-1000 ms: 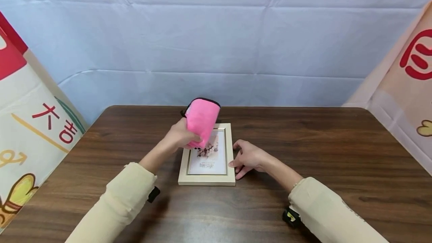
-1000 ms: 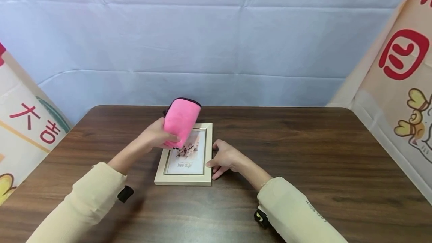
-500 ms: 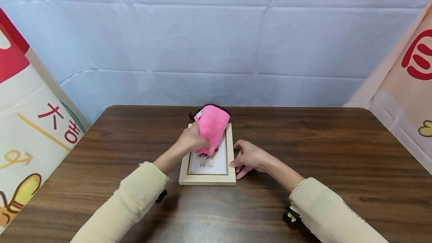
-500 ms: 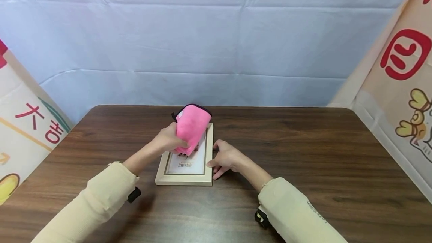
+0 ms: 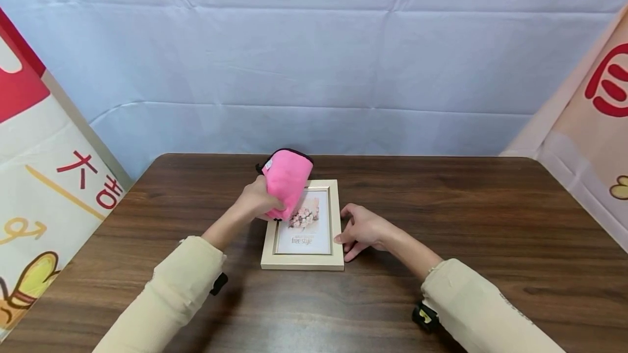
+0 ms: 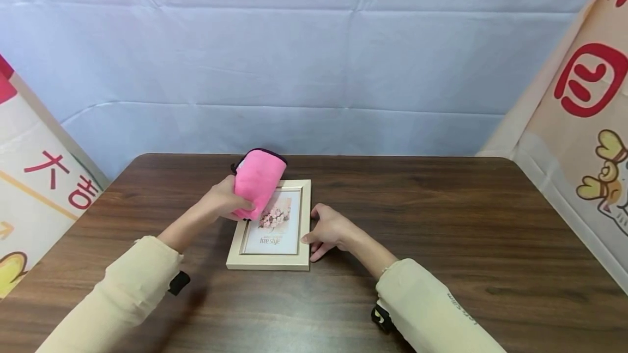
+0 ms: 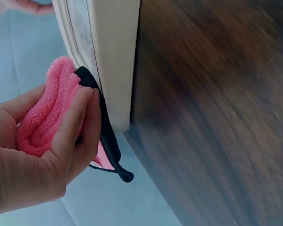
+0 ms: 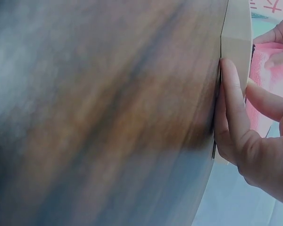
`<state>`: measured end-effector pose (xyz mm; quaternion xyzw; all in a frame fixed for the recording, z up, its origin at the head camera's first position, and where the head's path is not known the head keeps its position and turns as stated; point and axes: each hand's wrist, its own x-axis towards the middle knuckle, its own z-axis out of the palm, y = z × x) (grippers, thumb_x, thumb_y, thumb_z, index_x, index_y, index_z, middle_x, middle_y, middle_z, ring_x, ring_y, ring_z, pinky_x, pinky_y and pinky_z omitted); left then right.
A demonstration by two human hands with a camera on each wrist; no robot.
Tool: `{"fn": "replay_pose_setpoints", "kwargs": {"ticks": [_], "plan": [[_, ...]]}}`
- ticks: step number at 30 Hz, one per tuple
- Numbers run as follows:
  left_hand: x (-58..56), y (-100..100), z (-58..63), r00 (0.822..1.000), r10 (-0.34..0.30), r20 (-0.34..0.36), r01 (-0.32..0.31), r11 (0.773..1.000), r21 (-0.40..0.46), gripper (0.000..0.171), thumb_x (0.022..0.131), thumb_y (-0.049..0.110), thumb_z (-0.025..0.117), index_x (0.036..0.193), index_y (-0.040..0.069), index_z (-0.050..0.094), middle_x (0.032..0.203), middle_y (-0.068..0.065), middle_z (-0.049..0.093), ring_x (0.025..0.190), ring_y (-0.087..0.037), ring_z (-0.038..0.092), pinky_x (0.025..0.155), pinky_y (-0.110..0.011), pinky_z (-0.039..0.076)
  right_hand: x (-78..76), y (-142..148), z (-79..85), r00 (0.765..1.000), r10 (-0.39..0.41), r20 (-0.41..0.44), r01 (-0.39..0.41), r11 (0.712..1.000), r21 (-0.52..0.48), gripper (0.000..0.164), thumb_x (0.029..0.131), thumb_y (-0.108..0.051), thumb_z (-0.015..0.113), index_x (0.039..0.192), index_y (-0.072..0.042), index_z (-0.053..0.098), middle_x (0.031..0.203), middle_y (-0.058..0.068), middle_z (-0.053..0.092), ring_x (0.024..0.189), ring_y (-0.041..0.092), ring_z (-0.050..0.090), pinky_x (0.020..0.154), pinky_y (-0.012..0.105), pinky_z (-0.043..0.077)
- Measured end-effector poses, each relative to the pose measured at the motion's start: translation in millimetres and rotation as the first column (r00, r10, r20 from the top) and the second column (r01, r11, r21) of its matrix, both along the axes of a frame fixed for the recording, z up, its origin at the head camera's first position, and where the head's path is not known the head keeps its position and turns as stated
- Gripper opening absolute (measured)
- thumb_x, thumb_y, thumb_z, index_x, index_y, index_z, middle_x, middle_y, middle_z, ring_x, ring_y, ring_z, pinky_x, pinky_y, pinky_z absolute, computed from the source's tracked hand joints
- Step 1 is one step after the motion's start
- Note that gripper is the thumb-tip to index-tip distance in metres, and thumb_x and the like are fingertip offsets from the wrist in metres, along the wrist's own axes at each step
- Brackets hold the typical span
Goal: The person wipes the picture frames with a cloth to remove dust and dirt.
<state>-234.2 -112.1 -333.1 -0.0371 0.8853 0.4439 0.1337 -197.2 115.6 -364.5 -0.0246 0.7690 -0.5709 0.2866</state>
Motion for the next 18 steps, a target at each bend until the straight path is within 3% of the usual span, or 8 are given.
{"fn": "replay_pose_setpoints", "kwargs": {"ticks": [7, 13, 18], "plan": [[-3.7, -9, -3.0, 0.999, 0.015, 0.039, -0.017, 0.997, 0.074, 0.055, 0.074, 0.002, 0.070, 0.116, -0.005, 0.034, 0.086, -0.020, 0.059, 0.058, -0.017, 0.062, 0.063, -0.038, 0.057, -0.5, 0, 0.3, 1.000, -0.003, -0.002, 0.003, 1.000, -0.004, 0.052, 0.080, 0.013, 0.059, 0.122, 0.006, 0.028, 0.069, 0.017, 0.049, 0.055, 0.022, 0.053, 0.056, 0.039, 0.057], [-2.4, -2, -3.5, 1.000, 0.001, 0.013, -0.002, 0.999, 0.047, 0.063, 0.073, 0.003, 0.071, 0.123, -0.004, 0.033, 0.085, -0.019, 0.058, 0.057, -0.017, 0.061, 0.057, -0.033, 0.057, -0.4, 0, -0.1, 1.000, -0.001, 0.004, 0.001, 1.000, -0.006, 0.053, 0.080, 0.013, 0.059, 0.122, 0.005, 0.028, 0.069, 0.017, 0.050, 0.056, 0.022, 0.053, 0.056, 0.039, 0.057], [-0.8, 9, -5.7, 1.000, -0.021, -0.004, 0.021, 1.000, -0.002, 0.059, 0.073, 0.004, 0.072, 0.119, -0.005, 0.037, 0.087, -0.019, 0.058, 0.058, -0.019, 0.061, 0.053, -0.031, 0.056, -1.0, 0, -0.5, 1.000, -0.002, 0.002, 0.002, 1.000, -0.008, 0.052, 0.080, 0.013, 0.059, 0.122, 0.006, 0.028, 0.069, 0.017, 0.049, 0.055, 0.022, 0.053, 0.056, 0.040, 0.057]]}}
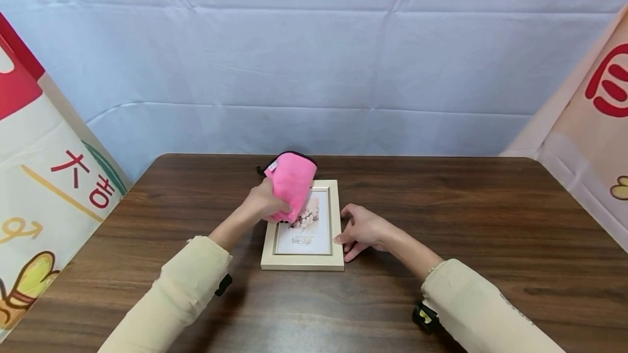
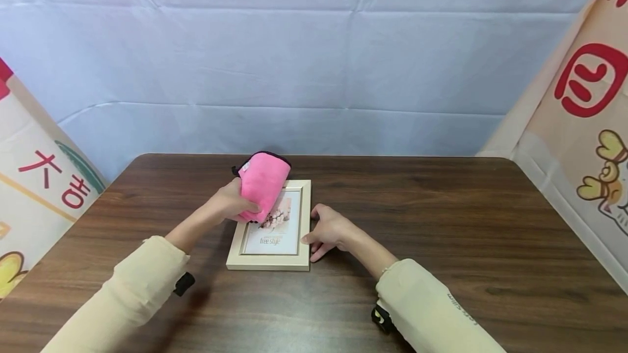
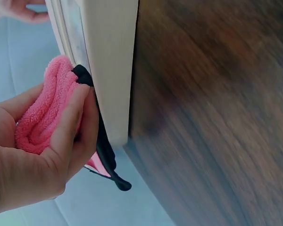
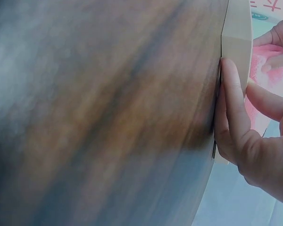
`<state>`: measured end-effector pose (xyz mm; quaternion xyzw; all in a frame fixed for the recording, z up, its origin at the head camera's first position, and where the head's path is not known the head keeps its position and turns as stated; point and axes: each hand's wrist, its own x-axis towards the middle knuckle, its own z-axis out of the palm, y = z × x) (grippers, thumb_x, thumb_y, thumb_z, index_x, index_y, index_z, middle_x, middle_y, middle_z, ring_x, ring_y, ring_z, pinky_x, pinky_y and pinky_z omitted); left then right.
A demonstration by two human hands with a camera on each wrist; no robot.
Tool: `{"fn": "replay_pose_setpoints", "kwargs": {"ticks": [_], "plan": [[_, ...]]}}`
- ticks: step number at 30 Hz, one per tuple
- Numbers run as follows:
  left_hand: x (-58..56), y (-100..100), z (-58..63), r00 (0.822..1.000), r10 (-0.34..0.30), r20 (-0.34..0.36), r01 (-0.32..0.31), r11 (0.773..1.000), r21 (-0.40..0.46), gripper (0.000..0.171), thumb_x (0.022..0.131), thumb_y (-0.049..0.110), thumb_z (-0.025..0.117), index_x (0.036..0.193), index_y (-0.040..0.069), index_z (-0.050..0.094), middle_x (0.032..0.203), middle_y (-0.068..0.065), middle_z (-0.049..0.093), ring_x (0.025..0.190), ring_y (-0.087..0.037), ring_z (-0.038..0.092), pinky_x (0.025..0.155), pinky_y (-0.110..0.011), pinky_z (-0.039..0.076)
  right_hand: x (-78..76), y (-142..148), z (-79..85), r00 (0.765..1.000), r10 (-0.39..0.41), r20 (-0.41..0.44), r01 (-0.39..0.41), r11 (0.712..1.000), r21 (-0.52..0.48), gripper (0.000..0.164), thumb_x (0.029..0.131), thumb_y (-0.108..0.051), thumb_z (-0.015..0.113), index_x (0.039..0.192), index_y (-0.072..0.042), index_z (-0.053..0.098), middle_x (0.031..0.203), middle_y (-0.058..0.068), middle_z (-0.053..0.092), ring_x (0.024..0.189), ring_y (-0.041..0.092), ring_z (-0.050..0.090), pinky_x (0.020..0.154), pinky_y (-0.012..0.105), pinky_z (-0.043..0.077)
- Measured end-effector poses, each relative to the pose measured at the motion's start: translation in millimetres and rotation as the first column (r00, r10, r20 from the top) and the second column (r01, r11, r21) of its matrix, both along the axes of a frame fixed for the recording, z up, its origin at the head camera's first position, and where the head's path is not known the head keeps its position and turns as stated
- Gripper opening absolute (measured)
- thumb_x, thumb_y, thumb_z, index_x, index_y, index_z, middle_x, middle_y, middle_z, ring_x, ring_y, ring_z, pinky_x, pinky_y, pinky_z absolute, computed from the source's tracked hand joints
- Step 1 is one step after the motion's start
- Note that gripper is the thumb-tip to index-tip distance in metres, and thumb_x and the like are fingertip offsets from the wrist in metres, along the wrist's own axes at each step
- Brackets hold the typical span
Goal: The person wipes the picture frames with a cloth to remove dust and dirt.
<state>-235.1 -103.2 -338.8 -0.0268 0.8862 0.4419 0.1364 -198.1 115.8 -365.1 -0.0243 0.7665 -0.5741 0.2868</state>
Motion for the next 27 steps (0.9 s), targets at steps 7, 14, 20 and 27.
{"fn": "replay_pose_setpoints", "kwargs": {"ticks": [7, 14, 20, 27], "plan": [[4.6, 18, -1.7, 0.998, -0.058, 0.008, 0.058, 0.998, 0.010, 0.050, 0.072, 0.002, 0.071, 0.112, -0.005, 0.042, 0.084, -0.017, 0.058, 0.057, -0.018, 0.061, 0.053, -0.031, 0.056, 1.0, 0, 0.9, 1.000, 0.012, -0.005, -0.012, 1.000, 0.000, 0.053, 0.081, 0.011, 0.059, 0.123, 0.006, 0.028, 0.069, 0.018, 0.050, 0.056, 0.022, 0.054, 0.056, 0.040, 0.057], [7.8, 33, 3.0, 0.992, -0.116, 0.039, 0.114, 0.992, 0.060, 0.049, 0.073, 0.001, 0.070, 0.113, -0.004, 0.042, 0.082, -0.016, 0.060, 0.057, -0.017, 0.062, 0.055, -0.032, 0.057, 0.7, 1, 0.3, 1.000, 0.007, -0.009, -0.007, 1.000, -0.004, 0.054, 0.081, 0.011, 0.060, 0.123, 0.006, 0.027, 0.068, 0.017, 0.050, 0.056, 0.022, 0.054, 0.057, 0.040, 0.057], [7.0, 31, 3.4, 0.995, -0.094, 0.028, 0.093, 0.996, 0.015, 0.052, 0.071, 0.000, 0.071, 0.114, -0.004, 0.041, 0.087, -0.017, 0.057, 0.056, -0.019, 0.061, 0.053, -0.031, 0.056, 1.0, 1, 1.1, 1.000, 0.011, -0.009, -0.011, 1.000, -0.009, 0.054, 0.080, 0.011, 0.060, 0.123, 0.007, 0.027, 0.069, 0.017, 0.050, 0.056, 0.022, 0.054, 0.057, 0.040, 0.057], [4.2, 15, 3.7, 0.999, -0.042, 0.022, 0.043, 0.999, -0.024, 0.057, 0.071, 0.000, 0.071, 0.118, -0.004, 0.039, 0.093, -0.020, 0.054, 0.059, -0.021, 0.061, 0.052, -0.032, 0.056, 1.3, 1, 2.2, 1.000, 0.019, -0.006, -0.019, 1.000, -0.008, 0.054, 0.081, 0.011, 0.059, 0.123, 0.007, 0.026, 0.069, 0.017, 0.050, 0.056, 0.021, 0.054, 0.056, 0.038, 0.057]]}}
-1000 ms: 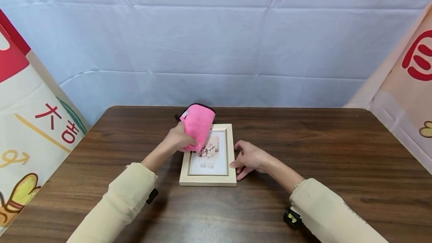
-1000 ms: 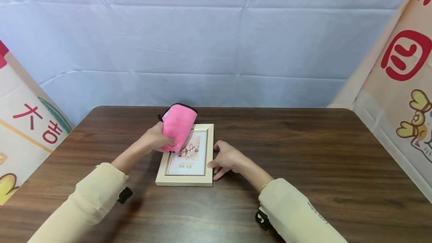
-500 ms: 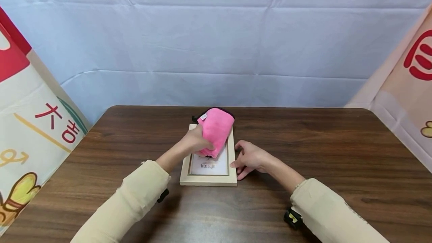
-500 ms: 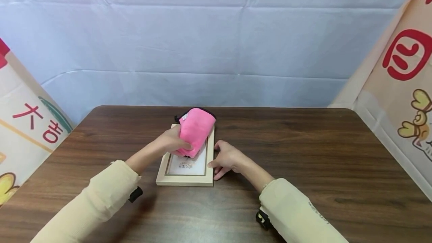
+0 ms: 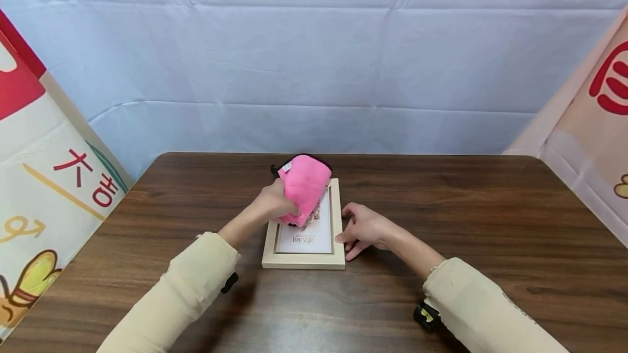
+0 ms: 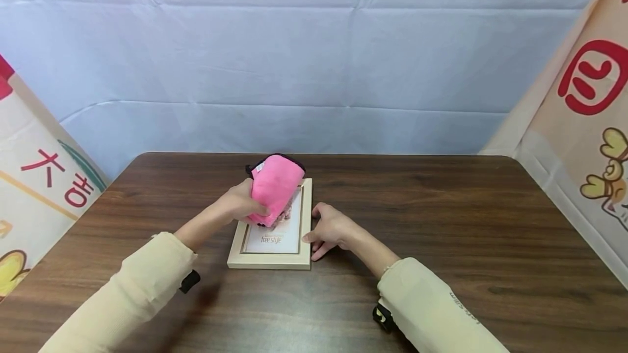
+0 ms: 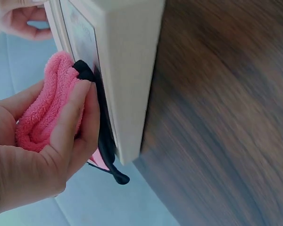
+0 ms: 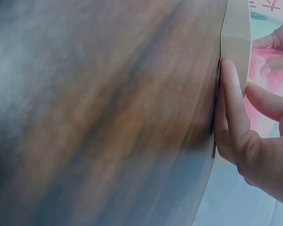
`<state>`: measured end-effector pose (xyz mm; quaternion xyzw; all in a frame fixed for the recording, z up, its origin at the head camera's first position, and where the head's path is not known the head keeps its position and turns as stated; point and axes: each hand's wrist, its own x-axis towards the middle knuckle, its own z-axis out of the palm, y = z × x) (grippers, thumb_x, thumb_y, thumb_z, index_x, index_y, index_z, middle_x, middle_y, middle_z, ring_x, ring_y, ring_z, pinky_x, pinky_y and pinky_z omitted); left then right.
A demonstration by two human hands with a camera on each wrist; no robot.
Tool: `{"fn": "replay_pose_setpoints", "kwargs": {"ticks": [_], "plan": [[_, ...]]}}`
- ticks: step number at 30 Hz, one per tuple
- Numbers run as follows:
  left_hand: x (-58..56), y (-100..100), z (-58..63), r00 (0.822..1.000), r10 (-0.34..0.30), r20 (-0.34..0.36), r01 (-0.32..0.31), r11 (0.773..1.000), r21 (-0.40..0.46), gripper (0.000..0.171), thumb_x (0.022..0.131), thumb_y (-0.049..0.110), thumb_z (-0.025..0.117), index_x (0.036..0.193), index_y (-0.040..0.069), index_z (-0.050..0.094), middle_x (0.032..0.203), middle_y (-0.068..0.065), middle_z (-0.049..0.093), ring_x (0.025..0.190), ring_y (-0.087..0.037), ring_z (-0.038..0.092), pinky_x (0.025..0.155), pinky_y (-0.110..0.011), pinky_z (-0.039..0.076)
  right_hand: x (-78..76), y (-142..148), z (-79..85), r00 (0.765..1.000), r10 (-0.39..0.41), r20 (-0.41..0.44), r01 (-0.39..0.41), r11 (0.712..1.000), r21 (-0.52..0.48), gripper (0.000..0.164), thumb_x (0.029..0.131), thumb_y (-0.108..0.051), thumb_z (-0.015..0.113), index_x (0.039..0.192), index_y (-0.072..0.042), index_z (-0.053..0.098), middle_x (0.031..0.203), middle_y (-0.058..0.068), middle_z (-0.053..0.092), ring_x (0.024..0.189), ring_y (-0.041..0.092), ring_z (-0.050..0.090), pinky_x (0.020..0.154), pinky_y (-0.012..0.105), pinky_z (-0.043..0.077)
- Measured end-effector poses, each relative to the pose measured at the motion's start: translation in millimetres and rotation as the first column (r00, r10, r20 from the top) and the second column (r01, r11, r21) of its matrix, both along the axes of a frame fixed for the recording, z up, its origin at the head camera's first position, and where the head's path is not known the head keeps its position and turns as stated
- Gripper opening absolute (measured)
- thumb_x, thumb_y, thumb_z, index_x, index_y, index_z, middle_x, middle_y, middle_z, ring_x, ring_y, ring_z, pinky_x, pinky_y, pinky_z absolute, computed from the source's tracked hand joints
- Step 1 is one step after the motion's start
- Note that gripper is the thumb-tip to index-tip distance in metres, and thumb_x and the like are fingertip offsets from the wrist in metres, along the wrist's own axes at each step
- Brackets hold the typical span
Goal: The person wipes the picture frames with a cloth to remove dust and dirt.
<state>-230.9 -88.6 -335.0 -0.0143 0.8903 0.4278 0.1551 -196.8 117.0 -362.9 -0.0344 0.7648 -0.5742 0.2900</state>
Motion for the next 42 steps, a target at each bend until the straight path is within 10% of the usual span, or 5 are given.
{"fn": "replay_pose_setpoints", "kwargs": {"ticks": [18, 42], "plan": [[-4.6, -50, 9.9, 0.996, 0.043, 0.076, -0.050, 0.994, 0.094, 0.039, 0.077, 0.003, 0.067, 0.104, -0.006, 0.040, 0.077, -0.016, 0.060, 0.057, -0.016, 0.062, 0.064, -0.037, 0.057, 1.6, -1, 2.2, 1.000, -0.009, 0.008, 0.009, 1.000, 0.016, 0.054, 0.081, 0.011, 0.060, 0.124, 0.006, 0.028, 0.070, 0.018, 0.050, 0.056, 0.022, 0.054, 0.056, 0.039, 0.057], [-2.3, -14, 7.0, 0.999, 0.001, 0.037, -0.001, 1.000, 0.014, 0.056, 0.075, 0.002, 0.069, 0.120, -0.004, 0.037, 0.089, -0.019, 0.057, 0.059, -0.018, 0.060, 0.057, -0.032, 0.057, 2.0, -1, 2.0, 1.000, -0.004, 0.007, 0.004, 1.000, 0.008, 0.053, 0.081, 0.011, 0.059, 0.123, 0.006, 0.028, 0.068, 0.017, 0.050, 0.055, 0.021, 0.054, 0.056, 0.038, 0.057]]}}
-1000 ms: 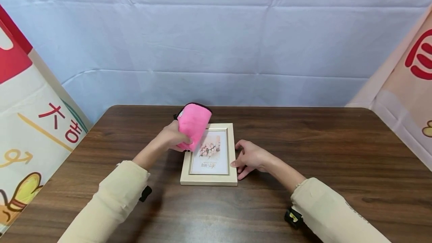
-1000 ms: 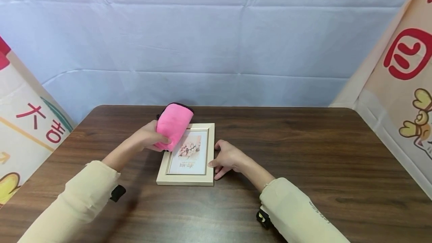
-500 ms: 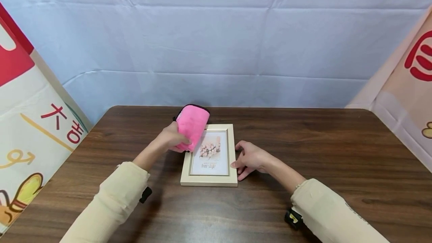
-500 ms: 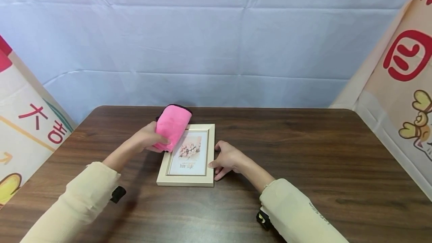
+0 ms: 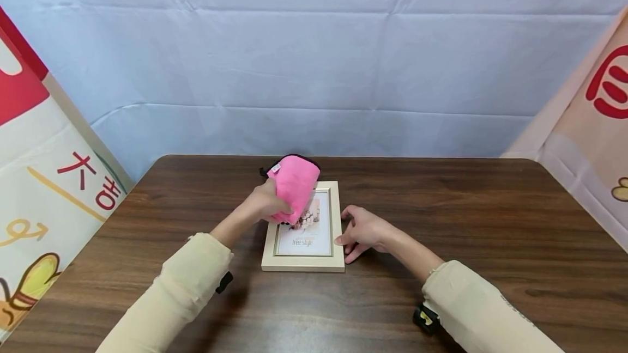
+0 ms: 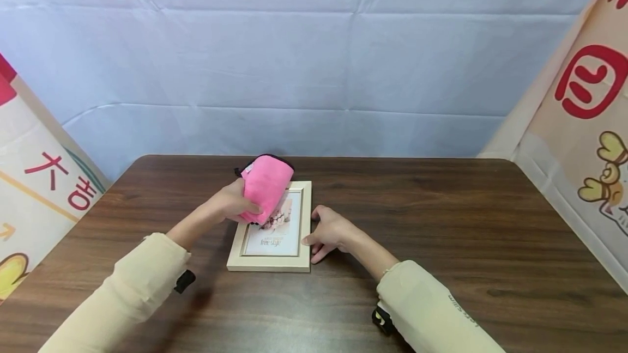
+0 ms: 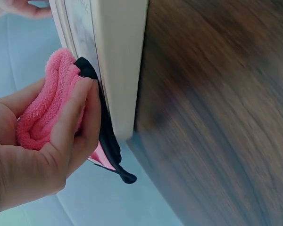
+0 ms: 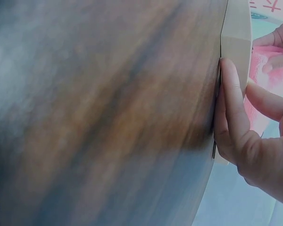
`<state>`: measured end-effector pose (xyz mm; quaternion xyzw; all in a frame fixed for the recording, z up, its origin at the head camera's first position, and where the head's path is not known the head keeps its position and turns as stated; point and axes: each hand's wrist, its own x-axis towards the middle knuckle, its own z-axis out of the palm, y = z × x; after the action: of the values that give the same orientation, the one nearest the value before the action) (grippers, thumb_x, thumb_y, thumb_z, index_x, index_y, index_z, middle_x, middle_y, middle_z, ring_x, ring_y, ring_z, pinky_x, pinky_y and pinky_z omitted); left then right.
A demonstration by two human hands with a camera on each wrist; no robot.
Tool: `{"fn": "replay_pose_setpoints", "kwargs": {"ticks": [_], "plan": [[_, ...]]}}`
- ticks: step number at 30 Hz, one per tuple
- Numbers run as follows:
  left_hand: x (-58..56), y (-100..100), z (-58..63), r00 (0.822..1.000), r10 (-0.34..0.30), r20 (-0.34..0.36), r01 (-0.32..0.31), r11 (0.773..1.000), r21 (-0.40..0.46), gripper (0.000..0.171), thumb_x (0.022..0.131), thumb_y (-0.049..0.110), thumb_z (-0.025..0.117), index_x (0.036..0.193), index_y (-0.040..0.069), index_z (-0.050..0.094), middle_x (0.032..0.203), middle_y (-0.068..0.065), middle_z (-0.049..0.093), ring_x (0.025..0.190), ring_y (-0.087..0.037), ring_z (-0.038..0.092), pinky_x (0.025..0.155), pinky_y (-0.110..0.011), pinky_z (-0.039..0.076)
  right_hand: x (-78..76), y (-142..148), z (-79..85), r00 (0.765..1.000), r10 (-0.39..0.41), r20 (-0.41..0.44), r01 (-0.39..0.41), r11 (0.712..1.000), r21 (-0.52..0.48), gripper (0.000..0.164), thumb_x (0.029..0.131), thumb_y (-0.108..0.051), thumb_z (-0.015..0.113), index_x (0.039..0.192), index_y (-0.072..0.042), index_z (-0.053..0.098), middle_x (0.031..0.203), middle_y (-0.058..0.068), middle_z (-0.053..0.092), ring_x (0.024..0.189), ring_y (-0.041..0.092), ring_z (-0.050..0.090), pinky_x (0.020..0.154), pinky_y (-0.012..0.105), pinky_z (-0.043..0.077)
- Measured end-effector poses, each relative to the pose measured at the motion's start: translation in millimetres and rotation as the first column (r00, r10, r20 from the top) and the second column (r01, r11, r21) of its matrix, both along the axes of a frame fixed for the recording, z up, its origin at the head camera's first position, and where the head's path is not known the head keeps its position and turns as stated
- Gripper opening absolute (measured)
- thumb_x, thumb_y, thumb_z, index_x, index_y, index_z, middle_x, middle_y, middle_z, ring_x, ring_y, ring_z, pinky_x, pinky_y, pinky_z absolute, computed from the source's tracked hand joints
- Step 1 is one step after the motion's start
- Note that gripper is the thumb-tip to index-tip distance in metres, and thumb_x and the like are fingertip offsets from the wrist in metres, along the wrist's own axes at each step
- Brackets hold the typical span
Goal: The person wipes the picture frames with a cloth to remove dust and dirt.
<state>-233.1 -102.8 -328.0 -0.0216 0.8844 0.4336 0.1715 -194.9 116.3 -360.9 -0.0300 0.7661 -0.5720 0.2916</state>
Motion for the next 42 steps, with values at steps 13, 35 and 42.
{"fn": "replay_pose_setpoints", "kwargs": {"ticks": [13, 35, 42], "plan": [[2.6, 30, 0.0, 0.997, -0.072, 0.003, 0.072, 0.997, 0.021, 0.049, 0.074, -0.002, 0.069, 0.112, -0.005, 0.040, 0.085, -0.017, 0.057, 0.056, -0.019, 0.062, 0.055, -0.032, 0.057, 0.8, 0, 0.7, 1.000, 0.008, -0.007, -0.008, 1.000, 0.005, 0.052, 0.082, 0.010, 0.059, 0.123, 0.006, 0.028, 0.068, 0.017, 0.050, 0.056, 0.021, 0.054, 0.056, 0.038, 0.057], [-0.3, 4, -0.1, 0.999, -0.038, 0.007, 0.038, 0.999, 0.001, 0.056, 0.073, -0.001, 0.069, 0.119, -0.004, 0.036, 0.098, -0.021, 0.053, 0.065, -0.023, 0.062, 0.055, -0.033, 0.057, -1.5, 1, -0.7, 1.000, 0.010, -0.003, -0.010, 1.000, -0.005, 0.054, 0.082, 0.010, 0.059, 0.125, 0.007, 0.026, 0.071, 0.018, 0.050, 0.056, 0.022, 0.054, 0.057, 0.039, 0.057], [0.5, -21, 4.9, 0.999, -0.014, 0.042, 0.012, 0.999, 0.052, 0.059, 0.074, 0.000, 0.070, 0.118, -0.006, 0.030, 0.097, -0.022, 0.051, 0.065, -0.024, 0.062, 0.060, -0.035, 0.057, -1.1, 1, -0.6, 1.000, 0.014, 0.003, -0.014, 1.000, -0.007, 0.054, 0.081, 0.010, 0.059, 0.124, 0.006, 0.026, 0.071, 0.018, 0.050, 0.057, 0.022, 0.053, 0.057, 0.039, 0.057]]}}
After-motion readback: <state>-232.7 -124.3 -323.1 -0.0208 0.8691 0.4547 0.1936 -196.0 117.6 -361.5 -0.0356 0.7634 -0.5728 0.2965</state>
